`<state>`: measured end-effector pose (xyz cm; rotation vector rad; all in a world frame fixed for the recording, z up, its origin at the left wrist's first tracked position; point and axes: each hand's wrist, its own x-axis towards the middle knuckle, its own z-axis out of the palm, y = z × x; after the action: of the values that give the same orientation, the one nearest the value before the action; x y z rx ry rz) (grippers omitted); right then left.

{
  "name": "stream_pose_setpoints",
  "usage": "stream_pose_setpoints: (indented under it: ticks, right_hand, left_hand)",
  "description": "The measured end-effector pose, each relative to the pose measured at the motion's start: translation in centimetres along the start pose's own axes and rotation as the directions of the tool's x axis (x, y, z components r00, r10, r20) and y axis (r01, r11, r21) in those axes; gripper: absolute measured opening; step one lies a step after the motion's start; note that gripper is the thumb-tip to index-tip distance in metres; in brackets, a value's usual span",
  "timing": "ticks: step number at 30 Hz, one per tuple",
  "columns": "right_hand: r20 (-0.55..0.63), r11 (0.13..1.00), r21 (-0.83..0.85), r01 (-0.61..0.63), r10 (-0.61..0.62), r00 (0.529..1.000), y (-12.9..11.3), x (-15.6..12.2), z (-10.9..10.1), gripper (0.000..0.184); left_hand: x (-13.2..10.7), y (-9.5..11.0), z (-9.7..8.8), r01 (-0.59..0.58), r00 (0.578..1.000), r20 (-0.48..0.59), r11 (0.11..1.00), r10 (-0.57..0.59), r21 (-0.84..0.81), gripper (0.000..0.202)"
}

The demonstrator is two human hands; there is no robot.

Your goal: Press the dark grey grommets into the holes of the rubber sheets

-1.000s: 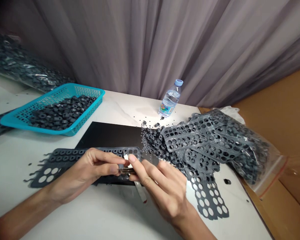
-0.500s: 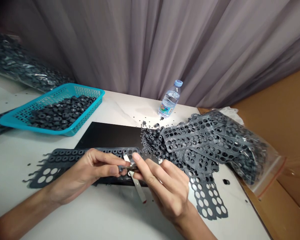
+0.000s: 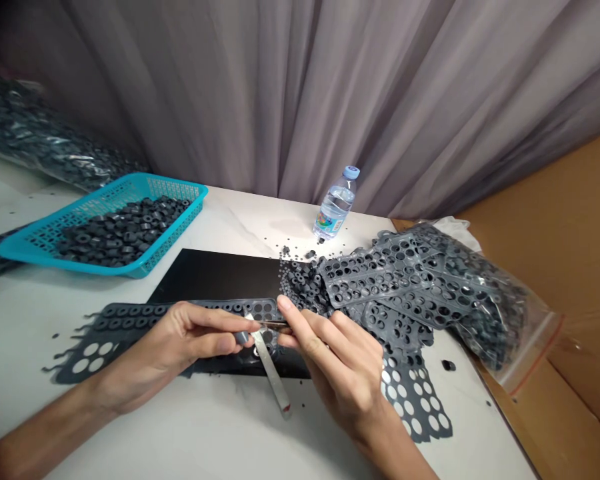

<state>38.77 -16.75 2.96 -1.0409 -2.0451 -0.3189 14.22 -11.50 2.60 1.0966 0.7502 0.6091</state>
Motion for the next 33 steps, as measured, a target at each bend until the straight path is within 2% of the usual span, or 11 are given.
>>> stream_pose_setpoints:
  ticks: [7,11,14,17,19,20,23,26,28,29,33]
  right_hand:
    - [0.004,0.998,0.022,-0.054,0.054,0.999,0.7,-0.6,1.0,0.060]
    - [0.037,0.991,0.037,-0.126,0.125,0.991,1.3,-0.5,2.0,0.053]
    - [0.065,0.978,0.026,-0.207,0.205,0.977,2.6,0.5,3.1,0.043]
    - [0.209,0.945,-0.015,-0.327,0.323,0.923,5.1,3.0,4.8,0.039]
    - [0.332,0.913,-0.110,-0.393,0.406,0.851,7.2,5.3,6.7,0.043]
    - [0.391,0.889,-0.188,-0.418,0.458,0.798,8.4,6.5,7.9,0.043]
    - [0.411,0.855,-0.280,-0.437,0.518,0.750,11.7,9.7,11.6,0.036]
    - [0.398,0.817,-0.362,-0.448,0.571,0.718,14.2,11.7,14.9,0.035]
    - [0.382,0.793,-0.410,-0.451,0.598,0.704,15.2,12.2,16.6,0.036]
    - [0.375,0.783,-0.430,-0.450,0.608,0.699,15.6,12.2,17.2,0.036]
    - [0.350,0.761,-0.473,-0.443,0.625,0.698,16.3,11.6,18.8,0.036]
  left_hand:
    - [-0.1,0.0,0.0,-0.014,1.000,0.003,1.000,0.014,-0.024,0.028]
    - [-0.2,0.3,-0.1,-0.049,0.999,-0.021,0.999,0.049,-0.004,0.028]
    - [-0.1,0.6,-0.3,-0.066,0.998,-0.022,0.998,0.066,0.017,0.031]
    - [-0.1,1.0,-0.4,-0.078,0.997,-0.011,0.996,0.078,0.038,0.033]
    - [-0.2,1.5,-0.4,-0.094,0.996,-0.004,0.995,0.094,0.046,0.033]
    - [-0.3,1.8,-0.4,-0.106,0.994,-0.005,0.993,0.106,0.047,0.033]
    - [-0.5,2.4,-0.8,-0.149,0.988,-0.020,0.986,0.151,0.070,0.034]
    - [0.0,2.2,-2.0,-0.211,0.973,-0.046,0.955,0.225,0.210,0.036]
    - [0.6,1.6,-3.4,-0.260,0.943,-0.097,0.887,0.318,0.381,0.034]
    - [0.9,1.3,-4.2,-0.278,0.914,-0.137,0.834,0.382,0.476,0.031]
    - [1.6,0.7,-8.0,-0.241,0.733,-0.267,0.606,0.625,0.758,0.024]
